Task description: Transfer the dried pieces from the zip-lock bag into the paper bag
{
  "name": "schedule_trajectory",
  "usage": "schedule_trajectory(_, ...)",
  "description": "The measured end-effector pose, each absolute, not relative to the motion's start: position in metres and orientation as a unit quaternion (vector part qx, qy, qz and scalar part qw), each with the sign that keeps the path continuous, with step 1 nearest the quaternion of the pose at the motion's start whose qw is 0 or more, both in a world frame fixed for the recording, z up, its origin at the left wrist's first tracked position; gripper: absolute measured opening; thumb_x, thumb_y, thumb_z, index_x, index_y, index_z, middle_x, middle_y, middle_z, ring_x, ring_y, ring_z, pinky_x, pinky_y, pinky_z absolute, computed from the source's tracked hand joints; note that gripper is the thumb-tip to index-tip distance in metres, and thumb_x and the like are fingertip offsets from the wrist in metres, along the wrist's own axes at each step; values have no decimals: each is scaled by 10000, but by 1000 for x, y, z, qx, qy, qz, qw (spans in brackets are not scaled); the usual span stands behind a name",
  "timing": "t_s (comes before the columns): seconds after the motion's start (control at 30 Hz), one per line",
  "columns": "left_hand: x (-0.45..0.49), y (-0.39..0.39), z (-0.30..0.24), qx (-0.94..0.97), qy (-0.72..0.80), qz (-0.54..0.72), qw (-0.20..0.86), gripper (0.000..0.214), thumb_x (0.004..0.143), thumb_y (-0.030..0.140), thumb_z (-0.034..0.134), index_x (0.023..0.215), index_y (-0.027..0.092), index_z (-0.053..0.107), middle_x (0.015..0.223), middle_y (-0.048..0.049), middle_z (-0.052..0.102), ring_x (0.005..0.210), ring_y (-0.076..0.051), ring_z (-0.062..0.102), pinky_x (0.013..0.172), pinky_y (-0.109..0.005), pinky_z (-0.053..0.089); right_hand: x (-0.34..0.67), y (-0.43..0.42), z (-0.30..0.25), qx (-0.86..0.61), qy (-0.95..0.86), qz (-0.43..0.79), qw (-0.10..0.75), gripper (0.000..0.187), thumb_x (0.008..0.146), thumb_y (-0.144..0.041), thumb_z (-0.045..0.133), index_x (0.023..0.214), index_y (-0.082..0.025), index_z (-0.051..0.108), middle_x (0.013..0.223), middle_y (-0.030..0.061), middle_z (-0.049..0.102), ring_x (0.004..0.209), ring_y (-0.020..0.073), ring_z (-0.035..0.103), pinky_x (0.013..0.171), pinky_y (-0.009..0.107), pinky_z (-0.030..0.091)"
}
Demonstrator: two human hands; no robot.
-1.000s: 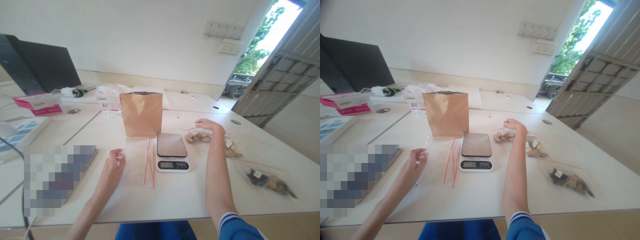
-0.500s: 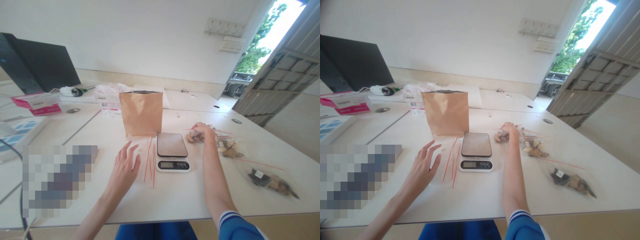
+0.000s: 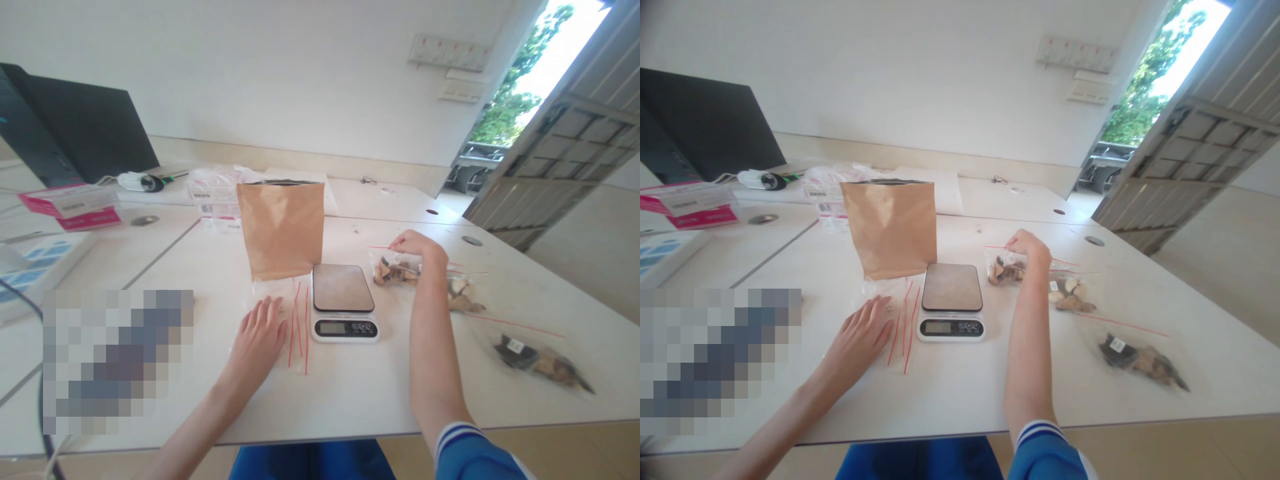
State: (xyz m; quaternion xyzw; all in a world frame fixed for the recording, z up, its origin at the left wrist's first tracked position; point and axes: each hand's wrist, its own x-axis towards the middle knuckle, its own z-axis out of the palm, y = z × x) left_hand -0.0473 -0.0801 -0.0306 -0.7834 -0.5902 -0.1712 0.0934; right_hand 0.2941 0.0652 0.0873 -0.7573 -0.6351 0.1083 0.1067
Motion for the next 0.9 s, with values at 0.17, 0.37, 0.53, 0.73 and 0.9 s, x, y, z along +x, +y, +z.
schedule_trajectory(0.17,-46,-83,-20,-797,-584,-148,52,408,934,144,336,1233,257,588,1376,-165,496,1252,-297,518,973,-466,456,288,52,109,-756,-638,119,86,195,752,-90,599,861,-105,760,797,73,743,720,161,668,637,207,468)
schedule_trajectory(0.37,-45,-83,-14,-795,-576,-181,57,336,920,179,398,1096,241,677,1367,-150,520,1336,-383,399,999,-535,415,273,29,138,-755,-640,61,129,220,829,-176,573,988,-135,719,1020,93,713,850,174,649,701,221,452)
schedule_trajectory(0.53,-38,-81,15,-783,-561,-268,0,296,925,262,390,1075,161,624,1301,-162,573,1210,-339,534,936,-506,473,242,12,160,-730,-655,23,193,178,864,-183,538,971,-138,673,1003,101,690,836,180,617,710,245,423)
schedule_trajectory(0.73,-20,-88,79,-722,-476,-465,-190,212,934,306,388,956,198,569,970,-60,658,845,-166,649,506,-210,467,191,-6,172,-600,-747,138,251,135,891,-295,523,911,-171,573,794,19,630,634,116,526,597,232,364)
schedule_trajectory(0.9,-18,-83,104,-715,-406,-536,-193,187,935,291,401,915,188,556,894,-19,621,736,-108,595,614,-206,463,154,-17,172,-428,-828,284,225,101,913,-272,495,877,-179,510,620,-52,506,524,77,415,515,215,305)
